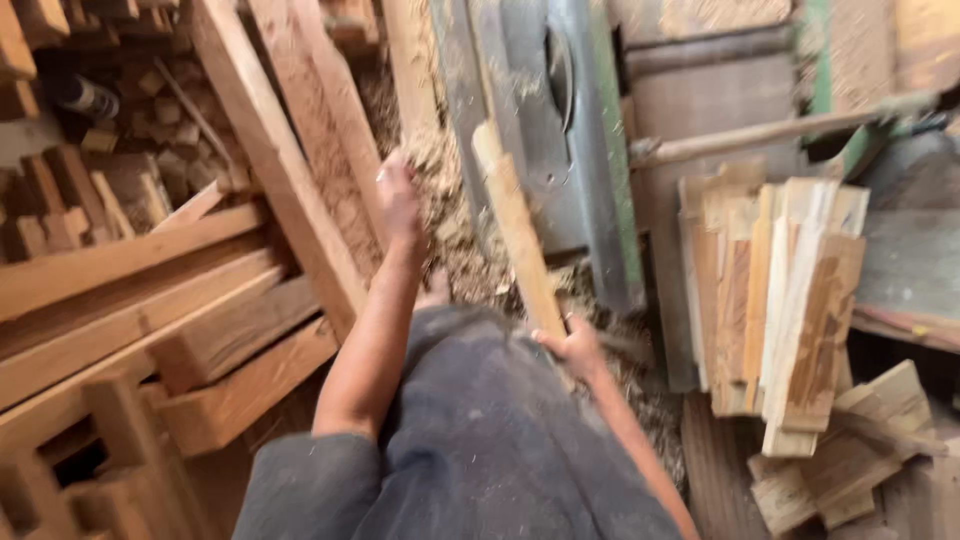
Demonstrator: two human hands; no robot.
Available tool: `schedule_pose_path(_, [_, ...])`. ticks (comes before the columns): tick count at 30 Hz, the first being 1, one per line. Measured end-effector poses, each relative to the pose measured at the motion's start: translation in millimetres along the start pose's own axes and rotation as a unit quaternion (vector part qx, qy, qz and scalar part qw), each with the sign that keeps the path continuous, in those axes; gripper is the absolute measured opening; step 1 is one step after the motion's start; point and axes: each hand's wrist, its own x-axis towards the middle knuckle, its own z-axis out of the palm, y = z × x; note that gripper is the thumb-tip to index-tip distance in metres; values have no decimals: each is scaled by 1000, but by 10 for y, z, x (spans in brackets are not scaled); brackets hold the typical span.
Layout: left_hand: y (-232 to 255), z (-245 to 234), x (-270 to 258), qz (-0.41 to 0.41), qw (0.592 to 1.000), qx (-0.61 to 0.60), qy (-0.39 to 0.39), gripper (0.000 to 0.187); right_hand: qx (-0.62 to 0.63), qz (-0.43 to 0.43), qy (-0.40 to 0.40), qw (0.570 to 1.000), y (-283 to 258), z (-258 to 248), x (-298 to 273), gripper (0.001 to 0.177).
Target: The person organizes and handles several wooden boards near a table saw and planer station, picking them up from a stack, turning them over, and placing them back down.
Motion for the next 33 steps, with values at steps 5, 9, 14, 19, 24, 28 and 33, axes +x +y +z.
schedule_pose_path(5, [393, 520, -124, -77, 990, -16, -116, 49, 100, -44, -10, 994, 195, 41, -62, 99])
schedule_pose_path(9, [525, 976, -34, 101, 983, -93, -125, 46, 122, -97, -50, 986, 251, 73, 30, 99])
schedule_pose_path(14, [926, 1239, -1, 157, 981, -104, -56, 44, 165, -154, -1, 974, 74, 114, 136, 99])
schedule_pose_path(19, [1421, 1188, 160, 167, 980, -104, -18, 42, 226, -215, 16, 950, -312, 219, 199, 98])
schedule_pose_path(24, [1423, 773, 621, -50, 877, -395, 269, 51, 148, -212, 39, 965, -718, 695, 134, 99])
schedule_pose_path(28, [909, 228, 1047, 182, 942, -166, 230, 65, 194, -203, -33, 959, -863, 495, 139, 101])
schedule_pose_path(33, [912, -1324, 1375, 171, 914, 163, 331, 62, 197, -263, -17, 944, -433, 165, 192, 93])
